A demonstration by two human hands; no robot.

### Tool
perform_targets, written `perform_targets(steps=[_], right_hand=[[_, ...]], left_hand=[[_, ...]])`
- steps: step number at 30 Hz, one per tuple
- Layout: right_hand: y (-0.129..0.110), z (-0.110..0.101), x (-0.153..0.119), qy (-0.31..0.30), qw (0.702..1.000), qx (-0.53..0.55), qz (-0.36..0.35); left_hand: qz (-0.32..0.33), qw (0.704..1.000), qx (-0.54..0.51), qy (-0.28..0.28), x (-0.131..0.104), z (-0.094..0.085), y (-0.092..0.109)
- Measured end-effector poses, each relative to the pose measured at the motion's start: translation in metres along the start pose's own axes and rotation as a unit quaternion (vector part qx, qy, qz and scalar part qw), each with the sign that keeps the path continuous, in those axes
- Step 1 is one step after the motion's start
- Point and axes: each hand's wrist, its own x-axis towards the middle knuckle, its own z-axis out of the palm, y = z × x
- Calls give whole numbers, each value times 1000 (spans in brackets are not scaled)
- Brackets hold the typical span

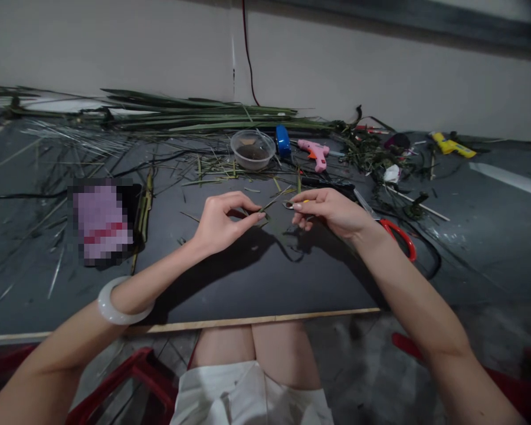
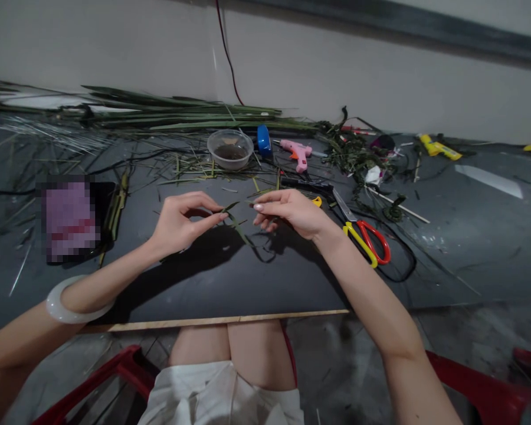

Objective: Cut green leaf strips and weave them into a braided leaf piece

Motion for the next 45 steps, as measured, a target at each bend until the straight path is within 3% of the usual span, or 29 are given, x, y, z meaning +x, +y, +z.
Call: perform_targets(steps=[5,9,13,22,29,34,36,38,42,45], right_hand=[[5,24,7,112,986,19,-125],[13,38,14,112,976,-14,-185],[20,38,18,67,985,-5,-162],[24,19,17,17,999,40,-6],[36,23,24,88,991,71,-75],[51,34,27,107,970,-34,-213],[53,35,25,105,964,-69,-236],[55,35,23,87,968,-70,-223],[58,35,20,17,991,11,-131],[59,38,20,36,992,46,-109]], left_hand=[[-34,999,-12,1,-3,6,-2],[-26,999,-21,30,-6,9,-7],[-29,998,-28,45,-8,8,-13],[-58,997,-32,41,-11,8,-17],[-42,999,-33,-12,-19,16,-20],[-45,998,-37,-22,-20,16,-22],[-47,998,-42,-18,-19,16,-24],[-46,998,-44,-18,-19,15,-25],[-38,998,-46,-28,-20,15,-26],[-37,998,-39,-33,-20,16,-26]])
